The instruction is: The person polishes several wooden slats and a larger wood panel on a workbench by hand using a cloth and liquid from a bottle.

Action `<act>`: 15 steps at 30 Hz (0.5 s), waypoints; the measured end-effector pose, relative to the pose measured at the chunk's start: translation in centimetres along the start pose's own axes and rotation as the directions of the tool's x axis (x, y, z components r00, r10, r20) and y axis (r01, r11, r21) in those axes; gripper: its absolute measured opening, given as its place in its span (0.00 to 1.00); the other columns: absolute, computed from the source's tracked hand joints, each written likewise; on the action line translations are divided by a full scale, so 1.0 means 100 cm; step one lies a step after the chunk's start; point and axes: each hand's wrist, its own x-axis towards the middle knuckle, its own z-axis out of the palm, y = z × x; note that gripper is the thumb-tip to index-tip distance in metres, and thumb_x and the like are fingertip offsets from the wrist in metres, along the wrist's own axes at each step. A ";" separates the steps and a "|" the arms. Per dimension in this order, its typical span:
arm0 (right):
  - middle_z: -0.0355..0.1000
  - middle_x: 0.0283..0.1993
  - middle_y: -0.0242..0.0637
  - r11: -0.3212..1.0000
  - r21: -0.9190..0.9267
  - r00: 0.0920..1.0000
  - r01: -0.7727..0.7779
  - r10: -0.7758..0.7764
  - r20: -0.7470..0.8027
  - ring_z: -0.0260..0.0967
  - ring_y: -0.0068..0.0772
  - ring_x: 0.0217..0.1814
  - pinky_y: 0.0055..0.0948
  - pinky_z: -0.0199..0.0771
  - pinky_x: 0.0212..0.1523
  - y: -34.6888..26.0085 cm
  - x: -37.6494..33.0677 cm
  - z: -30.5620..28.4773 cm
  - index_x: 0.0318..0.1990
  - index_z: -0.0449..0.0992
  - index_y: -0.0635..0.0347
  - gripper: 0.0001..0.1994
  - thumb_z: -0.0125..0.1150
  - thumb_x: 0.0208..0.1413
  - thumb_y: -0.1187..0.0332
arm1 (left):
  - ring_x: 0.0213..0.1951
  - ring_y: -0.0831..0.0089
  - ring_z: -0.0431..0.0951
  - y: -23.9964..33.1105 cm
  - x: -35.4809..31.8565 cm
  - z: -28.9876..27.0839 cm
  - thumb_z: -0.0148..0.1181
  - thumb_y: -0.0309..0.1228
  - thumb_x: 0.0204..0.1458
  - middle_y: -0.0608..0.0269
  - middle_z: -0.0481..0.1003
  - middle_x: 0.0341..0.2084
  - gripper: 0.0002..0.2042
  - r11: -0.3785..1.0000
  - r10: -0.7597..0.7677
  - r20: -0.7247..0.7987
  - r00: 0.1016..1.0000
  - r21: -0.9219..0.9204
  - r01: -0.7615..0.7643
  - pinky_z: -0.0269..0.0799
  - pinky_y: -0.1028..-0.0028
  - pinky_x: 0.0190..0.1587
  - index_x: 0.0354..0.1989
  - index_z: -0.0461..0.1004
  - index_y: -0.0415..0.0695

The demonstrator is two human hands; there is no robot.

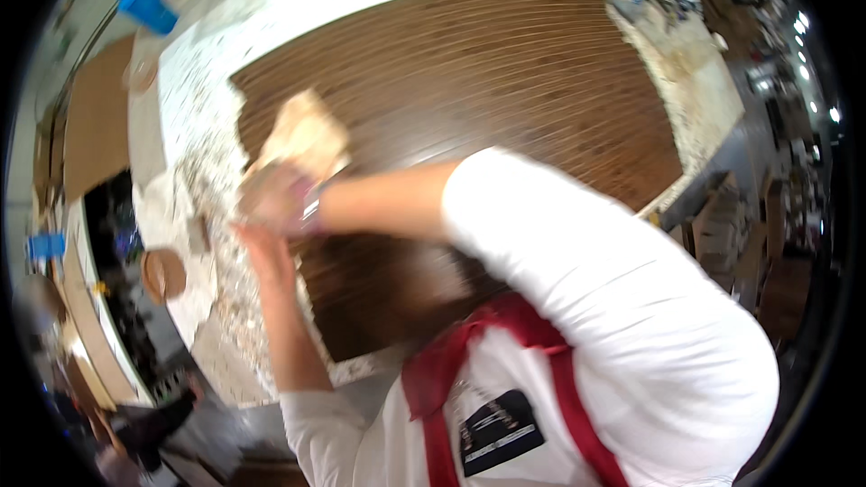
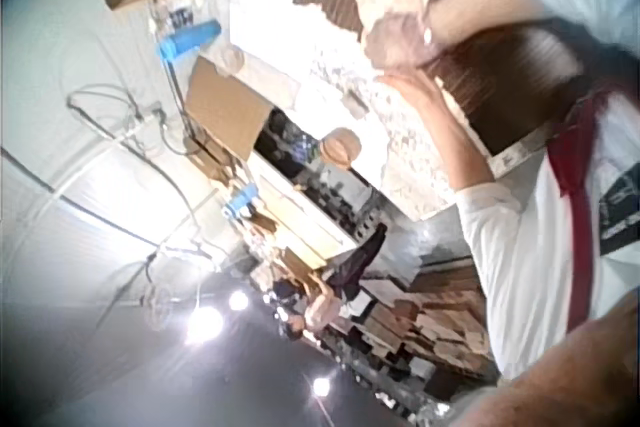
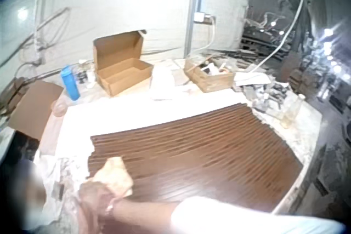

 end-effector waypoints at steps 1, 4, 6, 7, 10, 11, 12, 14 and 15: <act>0.77 0.31 0.42 0.996 -0.092 1.000 0.017 -0.018 -0.017 0.77 0.42 0.35 0.40 0.75 0.30 -0.005 0.010 0.002 0.29 0.80 0.60 0.06 0.60 0.46 0.69 | 0.72 0.60 0.44 0.012 -0.004 0.015 0.28 0.63 0.61 0.55 0.48 0.71 0.41 0.998 0.057 0.046 0.997 -0.037 -0.055 0.34 0.59 0.72 0.73 0.39 0.44; 0.78 0.36 0.37 0.985 -0.169 0.995 0.031 -0.047 -0.089 0.77 0.38 0.39 0.36 0.77 0.33 -0.001 -0.029 -0.012 0.33 0.79 0.56 0.06 0.58 0.48 0.69 | 0.72 0.59 0.45 0.041 -0.002 0.005 0.27 0.61 0.63 0.54 0.47 0.71 0.39 0.837 0.418 0.048 0.907 0.369 -0.405 0.34 0.59 0.72 0.73 0.38 0.44; 0.77 0.32 0.40 0.990 0.140 0.981 0.004 0.023 -0.192 0.77 0.41 0.34 0.40 0.76 0.31 0.034 -0.089 -0.013 0.27 0.79 0.59 0.05 0.58 0.45 0.69 | 0.72 0.58 0.44 0.045 -0.010 0.036 0.32 0.56 0.65 0.54 0.47 0.71 0.36 0.602 0.562 0.267 0.783 0.518 -0.608 0.34 0.61 0.72 0.73 0.40 0.42; 0.76 0.34 0.42 0.992 -0.031 0.959 0.120 -0.124 -0.253 0.77 0.42 0.37 0.39 0.77 0.35 0.062 -0.132 -0.022 0.28 0.78 0.57 0.05 0.58 0.44 0.71 | 0.72 0.58 0.44 0.042 -0.016 0.052 0.35 0.54 0.65 0.54 0.47 0.71 0.36 0.470 0.577 0.385 0.721 0.565 -0.678 0.34 0.61 0.72 0.72 0.41 0.42; 0.77 0.36 0.37 0.750 0.492 0.735 -0.443 0.618 -0.279 0.75 0.35 0.40 0.33 0.74 0.43 0.136 -0.277 -0.087 0.39 0.77 0.57 0.11 0.47 0.63 0.65 | 0.72 0.56 0.45 0.006 -0.017 0.084 0.45 0.49 0.63 0.52 0.47 0.71 0.34 -0.041 0.402 0.644 0.651 0.723 -0.690 0.39 0.56 0.71 0.71 0.48 0.42; 0.75 0.34 0.36 0.474 0.750 0.448 -0.461 0.854 -0.264 0.74 0.29 0.37 0.31 0.74 0.39 0.156 -0.311 -0.120 0.40 0.76 0.60 0.14 0.44 0.66 0.63 | 0.72 0.55 0.45 -0.005 -0.026 0.090 0.45 0.49 0.63 0.54 0.47 0.72 0.33 -0.272 0.272 0.671 0.689 0.741 -0.614 0.40 0.55 0.71 0.71 0.48 0.44; 0.72 0.31 0.34 0.120 0.991 0.423 -0.057 0.902 -0.085 0.72 0.26 0.34 0.30 0.73 0.36 0.187 -0.356 -0.149 0.36 0.76 0.59 0.14 0.46 0.64 0.62 | 0.72 0.55 0.46 -0.012 -0.031 0.096 0.45 0.49 0.63 0.55 0.47 0.72 0.32 -0.487 0.143 0.673 0.726 0.686 -0.540 0.40 0.53 0.71 0.72 0.49 0.46; 0.73 0.29 0.34 0.629 -0.194 0.615 -0.753 0.566 -0.549 0.70 0.23 0.31 0.27 0.72 0.34 0.201 -0.401 -0.189 0.27 0.73 0.55 0.13 0.43 0.62 0.67 | 0.72 0.56 0.46 -0.017 -0.027 0.098 0.44 0.49 0.63 0.58 0.47 0.72 0.31 -0.484 0.150 0.666 0.731 0.694 -0.533 0.41 0.53 0.70 0.72 0.50 0.49; 0.73 0.30 0.34 0.569 -0.316 0.631 -0.759 0.525 -0.571 0.71 0.24 0.32 0.28 0.72 0.36 0.197 -0.393 -0.190 0.29 0.74 0.56 0.12 0.44 0.61 0.67 | 0.72 0.56 0.46 -0.017 -0.027 0.100 0.44 0.50 0.63 0.59 0.47 0.72 0.31 -0.480 0.152 0.662 0.734 0.699 -0.531 0.41 0.52 0.70 0.71 0.50 0.50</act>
